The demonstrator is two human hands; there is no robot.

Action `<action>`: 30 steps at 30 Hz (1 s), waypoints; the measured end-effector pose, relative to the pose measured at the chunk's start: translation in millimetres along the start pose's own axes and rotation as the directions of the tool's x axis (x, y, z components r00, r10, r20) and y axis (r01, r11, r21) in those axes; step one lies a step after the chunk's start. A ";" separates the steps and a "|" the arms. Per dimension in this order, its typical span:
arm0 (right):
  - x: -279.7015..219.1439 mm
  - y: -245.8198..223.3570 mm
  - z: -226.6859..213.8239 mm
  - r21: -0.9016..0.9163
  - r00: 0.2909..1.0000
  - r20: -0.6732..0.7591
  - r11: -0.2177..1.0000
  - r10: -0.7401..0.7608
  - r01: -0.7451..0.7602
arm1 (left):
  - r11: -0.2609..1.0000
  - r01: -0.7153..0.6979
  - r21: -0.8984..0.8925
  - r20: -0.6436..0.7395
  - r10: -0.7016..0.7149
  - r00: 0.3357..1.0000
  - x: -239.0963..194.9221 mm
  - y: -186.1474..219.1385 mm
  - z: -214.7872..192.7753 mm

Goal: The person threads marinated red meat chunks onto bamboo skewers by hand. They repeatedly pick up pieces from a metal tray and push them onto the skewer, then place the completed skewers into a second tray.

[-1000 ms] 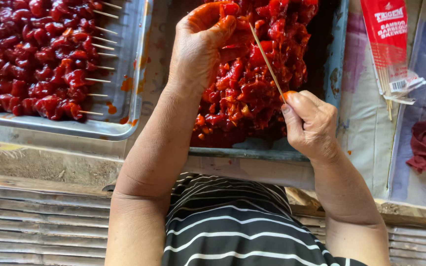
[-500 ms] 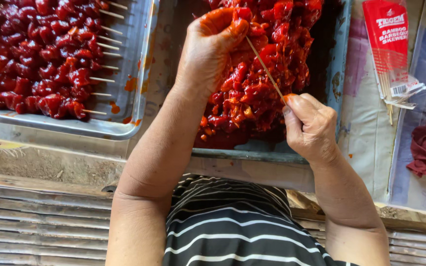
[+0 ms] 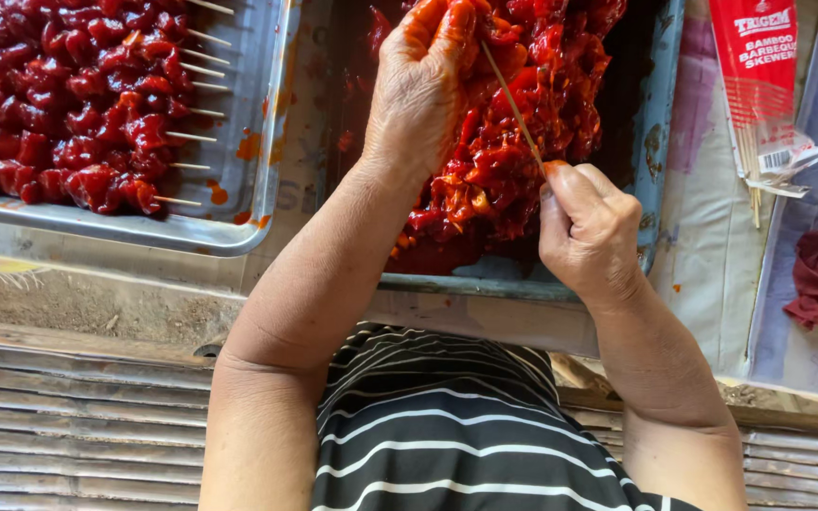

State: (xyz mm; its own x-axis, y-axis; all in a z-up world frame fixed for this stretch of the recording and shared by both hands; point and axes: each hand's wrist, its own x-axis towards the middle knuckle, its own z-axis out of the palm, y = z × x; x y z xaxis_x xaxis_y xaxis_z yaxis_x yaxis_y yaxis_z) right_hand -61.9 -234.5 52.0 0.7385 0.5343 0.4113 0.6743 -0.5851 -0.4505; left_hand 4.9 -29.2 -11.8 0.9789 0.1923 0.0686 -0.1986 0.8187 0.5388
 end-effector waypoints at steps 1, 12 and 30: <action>0.5 0.4 -0.1 -0.008 1.000 0.000 1.000 -0.009 0.009 | 1.000 0.014 0.003 -0.005 -0.014 1.000 -1.4 0.5 0.3; -2.3 -0.4 -7.1 0.041 0.999 0.042 0.999 -0.029 0.027 | 0.981 0.191 -0.039 -0.030 -0.192 0.981 3.5 3.9 -3.3; 6.0 -9.1 6.1 0.093 1.000 -0.009 0.996 -0.002 0.003 | 0.984 0.142 -0.106 0.017 -0.141 0.990 3.5 16.3 -13.4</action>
State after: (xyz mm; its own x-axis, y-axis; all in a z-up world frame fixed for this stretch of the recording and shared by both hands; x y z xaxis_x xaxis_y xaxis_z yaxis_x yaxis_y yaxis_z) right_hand -63.6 -222.3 53.7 0.7368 0.5305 0.4192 0.6737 -0.5240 -0.5210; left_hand 4.5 -7.8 -14.0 0.9978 0.0661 0.0061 -0.0618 0.8904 0.4509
